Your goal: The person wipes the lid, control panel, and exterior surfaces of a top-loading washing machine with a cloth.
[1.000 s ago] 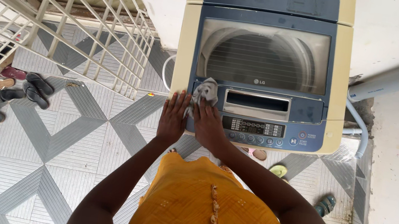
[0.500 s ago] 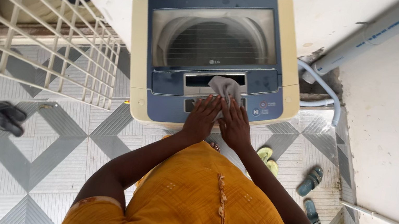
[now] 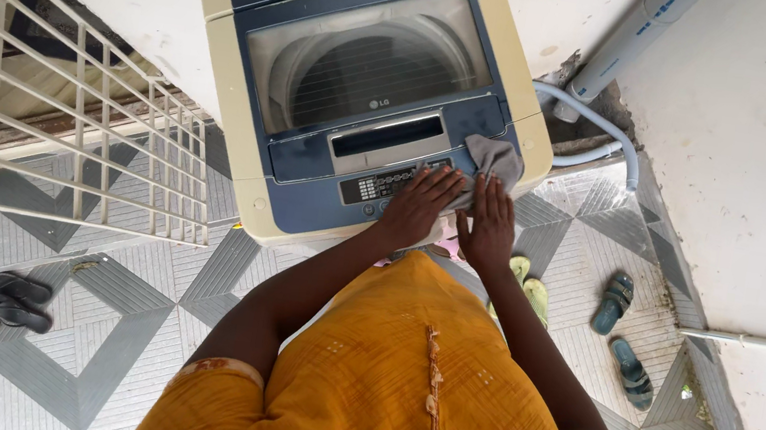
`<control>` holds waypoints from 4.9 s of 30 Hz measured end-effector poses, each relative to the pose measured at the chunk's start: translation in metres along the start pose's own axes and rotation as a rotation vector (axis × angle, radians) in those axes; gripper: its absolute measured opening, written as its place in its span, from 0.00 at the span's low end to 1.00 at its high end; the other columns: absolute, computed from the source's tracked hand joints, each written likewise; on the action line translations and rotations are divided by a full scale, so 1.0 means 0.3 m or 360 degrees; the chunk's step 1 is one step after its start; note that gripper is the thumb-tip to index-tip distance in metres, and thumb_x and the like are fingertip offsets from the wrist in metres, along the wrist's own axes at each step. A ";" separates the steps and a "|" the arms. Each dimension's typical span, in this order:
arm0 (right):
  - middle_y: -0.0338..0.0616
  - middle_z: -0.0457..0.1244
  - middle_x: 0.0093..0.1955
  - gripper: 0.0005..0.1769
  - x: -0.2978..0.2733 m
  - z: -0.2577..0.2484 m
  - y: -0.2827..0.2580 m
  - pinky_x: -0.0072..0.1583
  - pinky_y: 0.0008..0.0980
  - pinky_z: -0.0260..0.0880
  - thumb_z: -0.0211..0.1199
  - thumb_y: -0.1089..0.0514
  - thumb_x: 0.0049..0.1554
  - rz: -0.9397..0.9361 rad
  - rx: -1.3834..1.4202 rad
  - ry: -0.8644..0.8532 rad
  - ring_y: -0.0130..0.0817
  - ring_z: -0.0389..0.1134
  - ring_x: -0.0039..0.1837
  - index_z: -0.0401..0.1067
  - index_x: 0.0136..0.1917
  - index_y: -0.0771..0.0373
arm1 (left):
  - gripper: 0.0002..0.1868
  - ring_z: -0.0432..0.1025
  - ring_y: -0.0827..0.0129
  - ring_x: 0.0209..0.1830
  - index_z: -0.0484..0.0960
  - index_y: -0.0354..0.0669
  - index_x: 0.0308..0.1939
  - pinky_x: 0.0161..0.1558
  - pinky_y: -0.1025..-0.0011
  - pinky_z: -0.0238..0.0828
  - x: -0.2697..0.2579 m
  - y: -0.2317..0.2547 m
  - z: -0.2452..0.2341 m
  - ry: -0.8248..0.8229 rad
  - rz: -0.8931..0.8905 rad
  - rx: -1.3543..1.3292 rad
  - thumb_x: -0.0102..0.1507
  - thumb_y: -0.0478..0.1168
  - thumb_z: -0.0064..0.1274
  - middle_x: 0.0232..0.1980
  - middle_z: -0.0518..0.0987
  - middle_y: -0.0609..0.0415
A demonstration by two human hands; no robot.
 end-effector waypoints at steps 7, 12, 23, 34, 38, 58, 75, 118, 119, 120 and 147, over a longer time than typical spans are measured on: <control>0.66 0.49 0.82 0.41 -0.050 0.146 -0.402 0.80 0.52 0.46 0.55 0.47 0.65 -0.0405 0.0116 -0.0202 0.58 0.48 0.83 0.49 0.82 0.69 | 0.36 0.50 0.65 0.84 0.58 0.53 0.81 0.82 0.56 0.37 -0.460 -0.149 -0.178 0.0039 -0.0466 -0.0081 0.67 0.35 0.43 0.83 0.58 0.59; 0.65 0.46 0.83 0.40 -0.050 0.237 -0.729 0.80 0.52 0.46 0.54 0.46 0.66 -0.0710 0.0174 -0.0422 0.56 0.46 0.84 0.48 0.82 0.68 | 0.33 0.52 0.64 0.83 0.62 0.54 0.79 0.80 0.51 0.44 -0.793 -0.253 -0.288 0.0124 -0.0860 0.0126 0.68 0.32 0.43 0.81 0.61 0.58; 0.56 0.50 0.83 0.31 0.151 0.363 -0.934 0.80 0.50 0.48 0.51 0.51 0.66 -0.1195 0.0309 -0.0385 0.50 0.51 0.82 0.58 0.80 0.59 | 0.35 0.53 0.53 0.82 0.63 0.46 0.78 0.77 0.49 0.49 -0.876 -0.396 -0.360 0.0189 -0.1198 0.0048 0.65 0.32 0.46 0.81 0.62 0.52; 0.57 0.54 0.80 0.33 0.417 0.220 -0.397 0.79 0.53 0.48 0.52 0.53 0.61 -0.0801 0.0238 -0.0102 0.49 0.54 0.81 0.60 0.78 0.60 | 0.38 0.49 0.47 0.82 0.58 0.55 0.80 0.77 0.48 0.46 -0.235 -0.449 -0.177 0.0041 -0.0906 -0.0023 0.66 0.37 0.50 0.83 0.55 0.49; 0.58 0.57 0.78 0.34 0.442 0.128 -0.115 0.79 0.55 0.48 0.55 0.55 0.58 -0.0494 0.0124 -0.0085 0.50 0.57 0.81 0.62 0.77 0.60 | 0.40 0.46 0.46 0.83 0.56 0.58 0.80 0.78 0.47 0.45 0.043 -0.341 -0.096 -0.0006 -0.0617 -0.0086 0.65 0.40 0.53 0.83 0.52 0.49; 0.71 0.44 0.84 0.36 0.655 0.177 -0.028 0.81 0.58 0.42 0.48 0.55 0.68 -0.0508 0.0226 -0.0383 0.64 0.43 0.85 0.46 0.84 0.70 | 0.44 0.46 0.67 0.84 0.52 0.60 0.82 0.82 0.55 0.35 0.216 -0.361 -0.094 -0.0199 -0.0784 0.0019 0.63 0.28 0.45 0.84 0.53 0.61; 0.62 0.41 0.86 0.41 0.594 0.520 -0.832 0.82 0.46 0.41 0.49 0.41 0.67 -0.1295 0.0404 -0.0683 0.53 0.44 0.85 0.44 0.85 0.62 | 0.34 0.58 0.56 0.81 0.66 0.56 0.77 0.78 0.54 0.49 -0.579 -0.609 -0.332 0.0476 -0.1520 0.0110 0.68 0.28 0.43 0.79 0.66 0.54; 0.50 0.42 0.87 0.32 1.740 1.118 -0.774 0.82 0.50 0.39 0.46 0.47 0.73 -0.0641 -0.0004 -0.0282 0.47 0.42 0.87 0.48 0.86 0.53 | 0.44 0.49 0.35 0.83 0.40 0.33 0.82 0.79 0.44 0.49 -0.166 -1.521 -0.407 0.0985 -0.1644 -0.0132 0.75 0.54 0.43 0.82 0.49 0.28; 0.53 0.42 0.87 0.32 1.759 1.106 -0.721 0.81 0.51 0.39 0.46 0.48 0.73 -0.0603 -0.0025 -0.0246 0.49 0.42 0.86 0.49 0.86 0.56 | 0.43 0.50 0.36 0.82 0.40 0.33 0.82 0.78 0.44 0.50 -0.169 -1.531 -0.394 0.0913 -0.1681 -0.0138 0.75 0.54 0.43 0.81 0.51 0.27; 0.53 0.42 0.87 0.32 1.773 1.087 -0.657 0.81 0.51 0.39 0.46 0.48 0.73 -0.0604 -0.0028 -0.0245 0.49 0.42 0.86 0.49 0.86 0.56 | 0.42 0.52 0.36 0.81 0.41 0.34 0.82 0.78 0.45 0.50 -0.167 -1.532 -0.375 0.0836 -0.1717 -0.0153 0.75 0.55 0.42 0.80 0.53 0.27; 0.61 0.41 0.87 0.37 0.933 0.217 0.351 0.80 0.54 0.44 0.40 0.50 0.66 -0.0289 0.0092 -0.0200 0.57 0.41 0.86 0.46 0.85 0.66 | 0.43 0.41 0.52 0.85 0.46 0.40 0.82 0.79 0.51 0.37 -0.392 -1.062 -0.268 0.0337 -0.1495 0.0094 0.71 0.61 0.38 0.85 0.48 0.42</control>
Point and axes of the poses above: each hand's wrist, its own x-axis towards the middle knuckle, its own z-axis out of the palm, y = z × x, the point moved 5 cm from there along x, towards the middle knuckle
